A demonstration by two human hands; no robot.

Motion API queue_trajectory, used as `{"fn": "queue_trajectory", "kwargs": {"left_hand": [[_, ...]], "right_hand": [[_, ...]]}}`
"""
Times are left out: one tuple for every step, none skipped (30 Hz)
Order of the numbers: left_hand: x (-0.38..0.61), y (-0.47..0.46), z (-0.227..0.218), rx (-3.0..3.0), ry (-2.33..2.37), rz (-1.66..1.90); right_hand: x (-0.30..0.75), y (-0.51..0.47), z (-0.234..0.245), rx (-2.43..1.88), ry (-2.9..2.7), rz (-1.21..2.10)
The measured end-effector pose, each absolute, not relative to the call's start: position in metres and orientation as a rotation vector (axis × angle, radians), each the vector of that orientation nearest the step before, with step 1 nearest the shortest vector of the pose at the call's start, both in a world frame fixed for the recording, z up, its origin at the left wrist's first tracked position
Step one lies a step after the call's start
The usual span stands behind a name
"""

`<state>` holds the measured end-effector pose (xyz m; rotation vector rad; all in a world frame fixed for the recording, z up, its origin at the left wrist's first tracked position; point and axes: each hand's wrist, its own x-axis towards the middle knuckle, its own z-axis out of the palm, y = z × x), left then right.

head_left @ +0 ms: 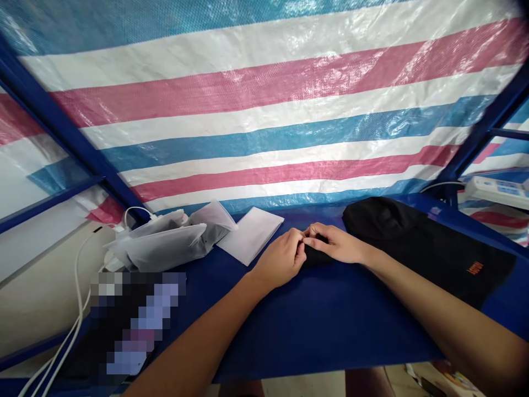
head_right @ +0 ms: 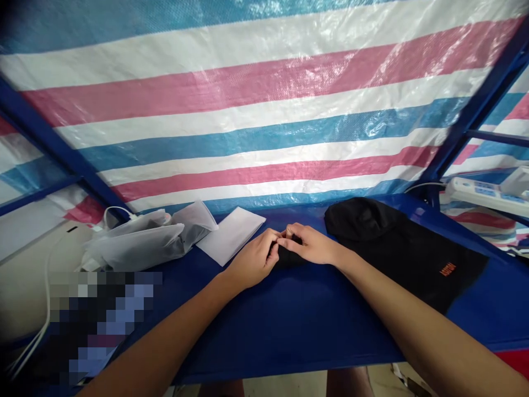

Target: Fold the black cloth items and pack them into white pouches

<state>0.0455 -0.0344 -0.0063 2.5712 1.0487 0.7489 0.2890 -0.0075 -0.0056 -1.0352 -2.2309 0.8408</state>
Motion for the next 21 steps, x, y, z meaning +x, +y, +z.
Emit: {"fn": "queue_trajectory", "kwargs": {"left_hand": [[0.045,-0.036,-0.006,2.565,0.971,0.807],[0.044,-0.038,-0.004,2.556,0.901,0.869],[0.043,-0.039,-0.003,2.543,0.848,0.923],[0.042,-0.04,-0.001,2.524,0.822,0.968],[0.041,-0.041,0.001,2.499,0.823,1.003],[0.039,-0.042,0.003,2.473,0.849,1.032],[0.037,-0.042,0.006,2.452,0.895,1.061],[0.034,-0.041,0.008,2.443,0.953,1.089],[0.031,-0.039,0.01,2.45,1.021,1.118],[0.028,-0.036,0.011,2.472,1.098,1.141],[0.024,-0.033,0.012,2.504,1.188,1.145],[0.019,-0.028,0.012,2.539,1.293,1.122],[0.014,-0.024,0.011,2.57,1.41,1.07],[0.009,-0.02,0.009,2.589,1.534,0.991],[0.004,-0.016,0.007,2.595,1.651,0.893],[0.0,-0.012,0.005,2.59,1.747,0.783],[-0.003,-0.01,0.003,2.578,1.82,0.675],[-0.006,-0.008,0.002,2.563,1.868,0.584],[-0.007,-0.008,0.001,2.544,1.9,0.52],[-0.007,-0.007,0.001,2.524,1.924,0.487],[-0.007,-0.007,0.002,2.507,1.942,0.476]], "right_hand": [[0.29,-0.01,-0.004,-1.035,-2.226,0.859],[0.29,-0.012,-0.002,-1.025,-2.225,0.885],[0.29,-0.014,0.0,-1.006,-2.227,0.925],[0.29,-0.016,0.002,-0.982,-2.229,0.975],[0.29,-0.017,0.003,-0.96,-2.228,1.031],[0.29,-0.018,0.005,-0.948,-2.219,1.084],[0.29,-0.018,0.006,-0.949,-2.202,1.126],[0.29,-0.018,0.006,-0.96,-2.18,1.152],[0.29,-0.018,0.006,-0.975,-2.155,1.163],[0.29,-0.018,0.006,-0.987,-2.128,1.161],[0.291,-0.018,0.006,-0.999,-2.101,1.151],[0.292,-0.017,0.006,-1.014,-2.076,1.128],[0.293,-0.016,0.006,-1.035,-2.058,1.087],[0.296,-0.015,0.007,-1.059,-2.055,1.017],[0.298,-0.014,0.008,-1.084,-2.073,0.914],[0.301,-0.013,0.009,-1.103,-2.107,0.776],[0.304,-0.011,0.01,-1.114,-2.149,0.615],[0.307,-0.01,0.011,-1.118,-2.189,0.45],[0.309,-0.009,0.012,-1.12,-2.22,0.302],[0.311,-0.008,0.012,-1.124,-2.244,0.186],[0.313,-0.008,0.012,-1.128,-2.262,0.105]]}}
